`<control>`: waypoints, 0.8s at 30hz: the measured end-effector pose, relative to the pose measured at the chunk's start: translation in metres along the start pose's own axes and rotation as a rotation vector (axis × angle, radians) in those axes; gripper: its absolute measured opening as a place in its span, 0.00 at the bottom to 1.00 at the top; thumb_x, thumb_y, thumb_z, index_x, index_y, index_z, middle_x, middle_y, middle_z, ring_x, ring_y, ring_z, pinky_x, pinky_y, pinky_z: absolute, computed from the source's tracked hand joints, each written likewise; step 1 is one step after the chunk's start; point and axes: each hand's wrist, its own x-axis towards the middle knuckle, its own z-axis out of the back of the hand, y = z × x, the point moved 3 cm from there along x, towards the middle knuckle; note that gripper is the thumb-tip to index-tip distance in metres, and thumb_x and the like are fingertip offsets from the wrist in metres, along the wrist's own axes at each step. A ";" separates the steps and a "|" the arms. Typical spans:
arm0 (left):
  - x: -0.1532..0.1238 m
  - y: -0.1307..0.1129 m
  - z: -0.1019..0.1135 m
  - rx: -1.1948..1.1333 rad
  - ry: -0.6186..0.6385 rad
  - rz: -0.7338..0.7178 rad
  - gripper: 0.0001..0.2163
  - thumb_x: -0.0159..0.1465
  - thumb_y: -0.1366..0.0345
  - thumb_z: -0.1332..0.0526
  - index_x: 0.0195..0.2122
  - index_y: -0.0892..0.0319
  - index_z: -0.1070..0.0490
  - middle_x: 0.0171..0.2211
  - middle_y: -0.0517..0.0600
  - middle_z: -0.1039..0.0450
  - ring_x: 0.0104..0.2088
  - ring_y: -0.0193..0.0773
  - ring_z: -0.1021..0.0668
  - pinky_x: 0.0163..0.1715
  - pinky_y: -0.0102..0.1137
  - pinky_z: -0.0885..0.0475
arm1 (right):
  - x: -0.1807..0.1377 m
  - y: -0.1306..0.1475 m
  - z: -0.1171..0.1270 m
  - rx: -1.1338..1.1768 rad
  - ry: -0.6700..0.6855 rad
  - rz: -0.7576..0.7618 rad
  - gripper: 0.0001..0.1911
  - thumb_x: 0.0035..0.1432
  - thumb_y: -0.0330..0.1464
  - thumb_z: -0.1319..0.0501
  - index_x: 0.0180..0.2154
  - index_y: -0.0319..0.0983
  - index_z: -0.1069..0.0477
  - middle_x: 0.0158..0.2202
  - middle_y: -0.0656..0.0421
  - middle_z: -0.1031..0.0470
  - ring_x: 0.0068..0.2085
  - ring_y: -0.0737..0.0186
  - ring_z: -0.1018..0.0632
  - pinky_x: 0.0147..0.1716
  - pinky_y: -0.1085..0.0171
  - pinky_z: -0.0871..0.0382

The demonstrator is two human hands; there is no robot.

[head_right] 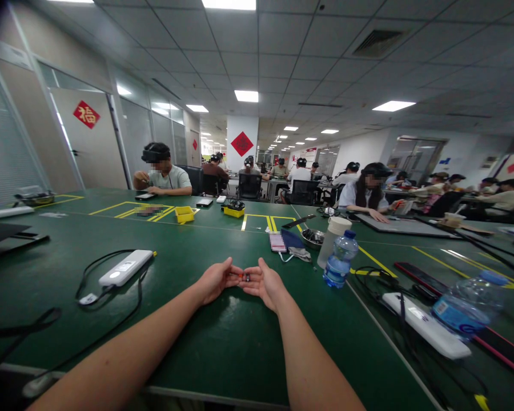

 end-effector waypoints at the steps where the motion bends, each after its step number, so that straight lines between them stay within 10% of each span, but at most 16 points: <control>1: -0.001 -0.001 -0.001 0.015 0.006 -0.005 0.19 0.60 0.53 0.45 0.33 0.69 0.28 0.32 0.60 0.26 0.30 0.36 0.24 0.35 0.30 0.28 | 0.000 -0.001 0.000 -0.014 0.004 0.008 0.23 0.58 0.45 0.51 0.38 0.32 0.32 0.36 0.45 0.25 0.35 0.57 0.21 0.33 0.60 0.28; 8: -0.004 0.001 -0.004 0.282 0.028 -0.149 0.07 0.48 0.69 0.34 0.27 0.65 0.29 0.23 0.49 0.28 0.21 0.28 0.29 0.24 0.23 0.34 | 0.002 -0.005 0.001 -0.217 -0.085 0.108 0.12 0.49 0.24 0.40 0.39 0.34 0.31 0.35 0.50 0.24 0.33 0.59 0.20 0.33 0.63 0.26; 24: -0.002 -0.002 -0.003 -0.012 0.051 -0.002 0.18 0.61 0.55 0.45 0.32 0.69 0.29 0.30 0.59 0.26 0.30 0.36 0.23 0.36 0.30 0.27 | 0.001 -0.001 0.001 -0.056 -0.049 0.050 0.20 0.59 0.44 0.49 0.36 0.33 0.34 0.32 0.48 0.24 0.31 0.58 0.21 0.30 0.61 0.27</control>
